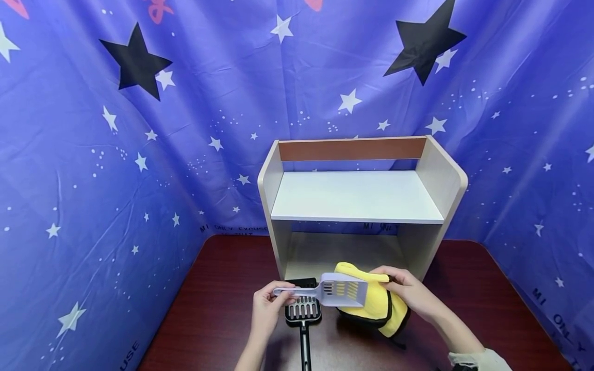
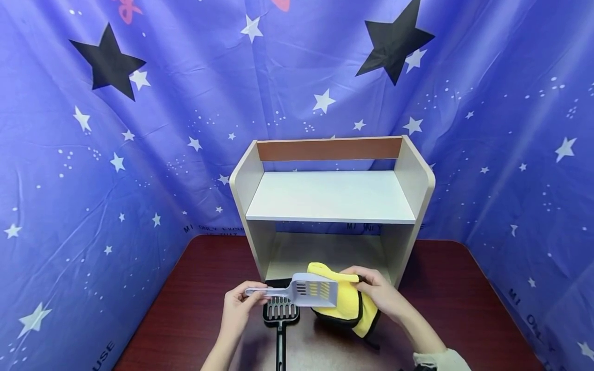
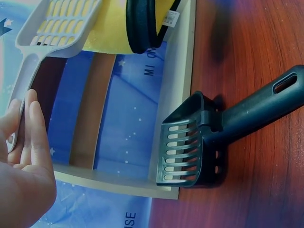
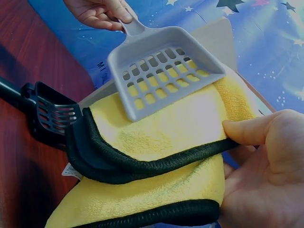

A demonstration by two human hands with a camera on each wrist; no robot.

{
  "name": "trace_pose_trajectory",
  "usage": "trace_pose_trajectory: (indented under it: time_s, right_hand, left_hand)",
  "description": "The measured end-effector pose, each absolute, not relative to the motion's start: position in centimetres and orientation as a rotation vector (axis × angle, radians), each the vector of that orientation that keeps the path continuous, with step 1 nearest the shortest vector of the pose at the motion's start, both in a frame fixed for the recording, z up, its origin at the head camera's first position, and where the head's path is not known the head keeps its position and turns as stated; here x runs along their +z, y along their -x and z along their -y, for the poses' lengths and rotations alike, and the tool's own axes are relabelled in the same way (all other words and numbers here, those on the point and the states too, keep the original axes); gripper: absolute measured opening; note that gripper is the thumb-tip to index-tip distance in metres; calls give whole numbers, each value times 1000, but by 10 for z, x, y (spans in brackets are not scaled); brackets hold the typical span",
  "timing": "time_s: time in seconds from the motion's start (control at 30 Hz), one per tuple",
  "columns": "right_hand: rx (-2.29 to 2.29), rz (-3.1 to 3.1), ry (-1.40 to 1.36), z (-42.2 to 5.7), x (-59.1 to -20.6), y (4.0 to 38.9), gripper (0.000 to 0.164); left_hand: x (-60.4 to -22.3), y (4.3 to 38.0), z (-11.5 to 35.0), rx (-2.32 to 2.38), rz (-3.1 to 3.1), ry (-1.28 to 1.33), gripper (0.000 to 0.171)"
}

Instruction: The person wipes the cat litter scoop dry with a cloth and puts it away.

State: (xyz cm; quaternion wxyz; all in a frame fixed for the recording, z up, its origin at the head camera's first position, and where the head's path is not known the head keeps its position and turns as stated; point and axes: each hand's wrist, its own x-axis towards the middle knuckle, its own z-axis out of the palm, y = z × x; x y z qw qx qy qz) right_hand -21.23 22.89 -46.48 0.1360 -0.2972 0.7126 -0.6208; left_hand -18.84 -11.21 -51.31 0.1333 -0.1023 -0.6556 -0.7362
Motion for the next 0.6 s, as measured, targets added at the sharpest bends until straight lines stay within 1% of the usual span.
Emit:
trace_pose_trajectory:
  time_s: [0.23, 0.5, 0.6]
  right_hand:
    - [-1870, -2024, 806, -236, -472, 208, 29]
    - [-2122, -2065, 477, -231, -484, 198, 30]
    - [-2206, -2090, 405, -225, -489, 194, 28]
  left_hand:
    - [-515, 192, 116, -2155, 1855, 210, 17]
    - [-517, 193, 116, -2209, 1767, 127, 22]
    - [-515, 193, 113, -2271, 1707, 59, 25]
